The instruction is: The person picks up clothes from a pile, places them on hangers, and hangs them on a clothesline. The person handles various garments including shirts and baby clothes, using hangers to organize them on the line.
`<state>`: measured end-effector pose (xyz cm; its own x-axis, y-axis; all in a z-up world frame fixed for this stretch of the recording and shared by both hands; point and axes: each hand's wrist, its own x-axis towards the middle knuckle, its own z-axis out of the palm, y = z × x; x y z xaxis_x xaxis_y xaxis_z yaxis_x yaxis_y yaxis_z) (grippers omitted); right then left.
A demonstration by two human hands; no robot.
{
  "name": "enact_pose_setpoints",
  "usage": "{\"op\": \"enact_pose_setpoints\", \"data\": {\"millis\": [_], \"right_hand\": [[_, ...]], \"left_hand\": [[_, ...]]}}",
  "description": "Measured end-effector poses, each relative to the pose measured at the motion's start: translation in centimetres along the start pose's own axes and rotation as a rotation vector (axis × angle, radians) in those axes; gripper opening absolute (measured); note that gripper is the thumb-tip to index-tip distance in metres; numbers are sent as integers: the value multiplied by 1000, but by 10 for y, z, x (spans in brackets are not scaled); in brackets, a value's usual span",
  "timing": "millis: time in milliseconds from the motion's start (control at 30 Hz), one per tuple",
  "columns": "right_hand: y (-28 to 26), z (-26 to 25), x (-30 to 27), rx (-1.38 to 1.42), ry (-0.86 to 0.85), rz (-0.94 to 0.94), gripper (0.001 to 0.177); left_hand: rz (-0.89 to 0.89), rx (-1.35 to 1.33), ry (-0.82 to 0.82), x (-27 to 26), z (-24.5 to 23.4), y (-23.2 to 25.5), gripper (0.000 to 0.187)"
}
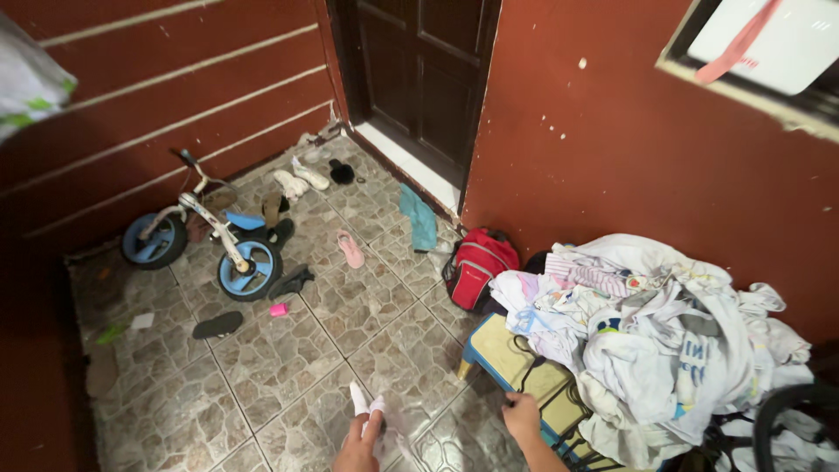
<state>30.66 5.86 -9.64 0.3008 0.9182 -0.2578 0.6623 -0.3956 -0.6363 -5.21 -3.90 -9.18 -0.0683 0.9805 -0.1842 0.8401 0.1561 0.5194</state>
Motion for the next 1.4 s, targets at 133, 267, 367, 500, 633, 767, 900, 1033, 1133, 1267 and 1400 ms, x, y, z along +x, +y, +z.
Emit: {"op": "enact_pose_setpoints", "data": {"millis": [133,267,367,500,633,767,900,1033,1133,1267,1400], "right_hand": [[-46,-24,-18,295,79,-18,37],[-88,-23,-49,714,-123,16,37],[-108,-17,-85,796,-269,-24,46],[-132,-22,-120,1118,-445,-128,63],[-170,-61,-153,1045,-547,-97,54],[-216,-112,-183,1049,-582,-210,41],[-236,-164,-211,982,-497,-292,38],[-229,-204,-226,943,-483,-235,37],[-220,-221,-228,1003,-636,-281,37],[-238,-198,-243,913,-605,-333,35],[-281,-160,-275,774,-371,-497,32]], "left_hand": [[8,-10,32,-8,-33,8,93],[87,-75,97,-18,-70,15,95],[77,-34,103,-25,-102,24,85],[72,14,76,-39,-163,37,89],[265,70,236,-55,-228,47,80],[387,127,327,-54,-290,48,68],[244,225,203,-51,-343,45,69],[167,346,185,-48,-384,32,73],[142,387,206,-51,-404,27,76],[219,378,277,-62,-428,34,75],[280,309,346,-79,-447,55,68]]}}
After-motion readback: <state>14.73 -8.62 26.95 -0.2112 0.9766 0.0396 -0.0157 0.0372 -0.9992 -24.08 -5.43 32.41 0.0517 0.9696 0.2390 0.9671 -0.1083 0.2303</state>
